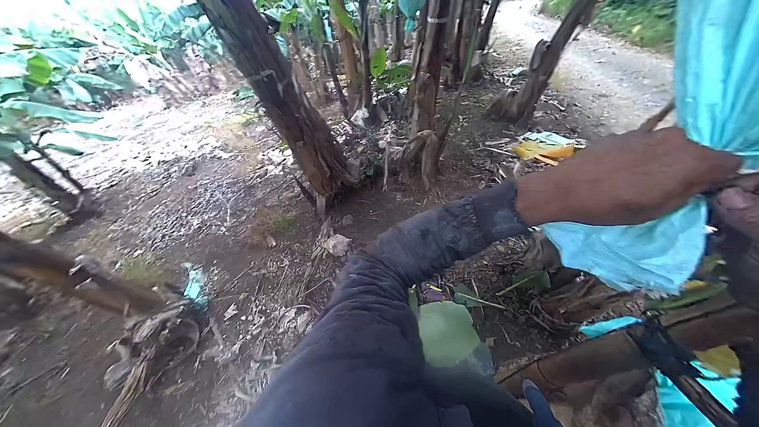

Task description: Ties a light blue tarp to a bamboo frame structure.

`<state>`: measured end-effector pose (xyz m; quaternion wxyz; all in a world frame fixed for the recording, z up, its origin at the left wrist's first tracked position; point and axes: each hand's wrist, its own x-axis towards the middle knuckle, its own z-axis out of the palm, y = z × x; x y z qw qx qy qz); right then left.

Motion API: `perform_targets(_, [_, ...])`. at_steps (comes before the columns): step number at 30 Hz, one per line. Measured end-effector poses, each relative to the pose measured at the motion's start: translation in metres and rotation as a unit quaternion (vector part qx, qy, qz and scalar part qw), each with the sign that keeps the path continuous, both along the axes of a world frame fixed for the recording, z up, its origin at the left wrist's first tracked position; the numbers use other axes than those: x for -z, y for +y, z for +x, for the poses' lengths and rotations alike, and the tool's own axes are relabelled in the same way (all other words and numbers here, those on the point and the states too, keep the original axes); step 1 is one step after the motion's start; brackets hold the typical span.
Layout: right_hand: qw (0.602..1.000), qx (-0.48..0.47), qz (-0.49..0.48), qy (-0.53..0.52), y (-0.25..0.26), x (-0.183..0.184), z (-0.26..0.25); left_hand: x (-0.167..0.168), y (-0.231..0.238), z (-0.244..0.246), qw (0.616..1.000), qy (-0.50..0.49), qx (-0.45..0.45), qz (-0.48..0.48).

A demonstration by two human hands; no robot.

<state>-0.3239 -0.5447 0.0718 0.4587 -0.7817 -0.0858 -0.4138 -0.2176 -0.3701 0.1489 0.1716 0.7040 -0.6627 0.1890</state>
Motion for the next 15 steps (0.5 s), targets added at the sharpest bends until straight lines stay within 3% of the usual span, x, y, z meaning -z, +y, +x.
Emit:
perform_targets(6, [1.000, 0.026, 0.001, -0.013, -0.004, 0.001, -0.008, 0.019, -0.019, 0.020, 0.998, -0.014, 0.046, -0.042])
perform_targets(11, [0.987, 0.095, 0.132, 0.021, -0.020, 0.024, -0.009, 0.026, -0.032, 0.071, 0.993, 0.006, 0.003, -0.117])
perform_targets(13, [0.976, 0.073, 0.199, 0.049, -0.016, 0.039, -0.002, 0.038, -0.042, 0.081, 0.989, 0.067, 0.020, -0.129])
perform_targets(15, [0.965, 0.044, 0.249, 0.063, -0.011, 0.056, 0.005, 0.050, -0.057, 0.087, 0.967, 0.207, 0.087, -0.121])
